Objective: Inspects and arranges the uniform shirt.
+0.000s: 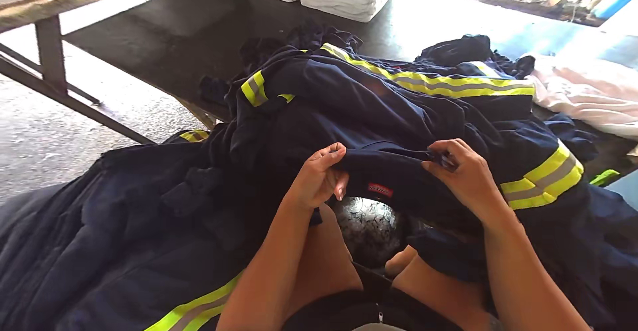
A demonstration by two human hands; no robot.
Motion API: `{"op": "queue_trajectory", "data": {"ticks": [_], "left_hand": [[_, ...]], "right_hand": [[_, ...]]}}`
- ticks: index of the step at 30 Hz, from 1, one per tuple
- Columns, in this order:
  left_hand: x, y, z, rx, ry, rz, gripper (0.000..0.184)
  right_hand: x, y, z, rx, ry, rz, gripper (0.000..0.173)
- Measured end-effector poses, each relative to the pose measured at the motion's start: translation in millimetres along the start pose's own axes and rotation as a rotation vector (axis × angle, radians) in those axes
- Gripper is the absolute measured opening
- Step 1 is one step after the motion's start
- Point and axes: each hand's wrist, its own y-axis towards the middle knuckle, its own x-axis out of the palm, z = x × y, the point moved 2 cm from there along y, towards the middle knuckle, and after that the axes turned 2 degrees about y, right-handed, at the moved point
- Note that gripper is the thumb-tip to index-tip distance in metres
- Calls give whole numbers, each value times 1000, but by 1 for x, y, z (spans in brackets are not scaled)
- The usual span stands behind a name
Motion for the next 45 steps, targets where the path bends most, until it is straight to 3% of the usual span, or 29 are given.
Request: {"op": "queue_trajectory", "data": {"ticks": [2,7,12,27,38,45], "left_hand": [[0,-1,-1,-4,-7,5,35],[2,-2,-1,16,-24,-13,36],[1,-3,-2,3,-54,-10,36],[3,-2,-1,-37,-41,41,38],[4,-3,-1,-27,2,66,38],[2,-4,-3,-43,-24,78,39]], "right_hand": [[1,-1,-13,-25,33,-28,38],[14,0,-38,-227,134,-36,25],[24,6,-55,-299,90,-32,18],[31,13,-60,-305,97,-61,10],[35,11,-60,-269,79,-105,14],[27,10,-53,-256,154,-4,15]]}}
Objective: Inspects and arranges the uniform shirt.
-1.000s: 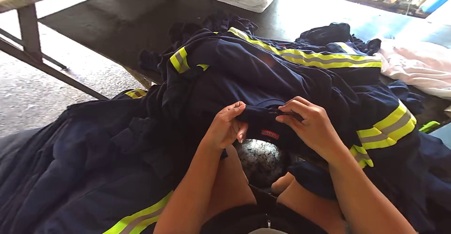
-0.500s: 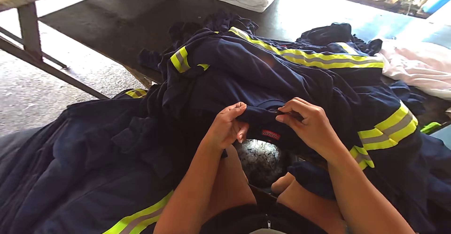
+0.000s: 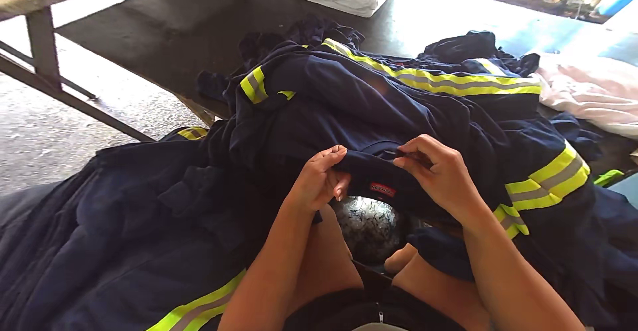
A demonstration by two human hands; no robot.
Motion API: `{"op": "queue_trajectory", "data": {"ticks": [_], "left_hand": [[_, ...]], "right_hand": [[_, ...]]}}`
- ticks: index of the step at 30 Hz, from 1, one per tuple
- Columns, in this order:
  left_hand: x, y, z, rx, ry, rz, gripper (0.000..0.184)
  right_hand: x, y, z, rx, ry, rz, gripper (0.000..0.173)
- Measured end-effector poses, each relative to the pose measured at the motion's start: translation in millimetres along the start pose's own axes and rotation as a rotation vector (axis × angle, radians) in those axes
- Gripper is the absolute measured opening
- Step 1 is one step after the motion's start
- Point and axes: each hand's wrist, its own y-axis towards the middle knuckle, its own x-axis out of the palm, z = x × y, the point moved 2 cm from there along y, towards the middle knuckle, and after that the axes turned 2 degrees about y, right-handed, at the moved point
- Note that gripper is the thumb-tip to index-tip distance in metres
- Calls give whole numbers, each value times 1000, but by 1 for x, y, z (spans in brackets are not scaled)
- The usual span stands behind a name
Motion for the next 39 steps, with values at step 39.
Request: {"op": "queue_trajectory", "data": {"ticks": [39], "left_hand": [[-56,188,231,-101,1672,853,49]], "right_hand": [[-94,101,161,672,-526,197,39]]}}
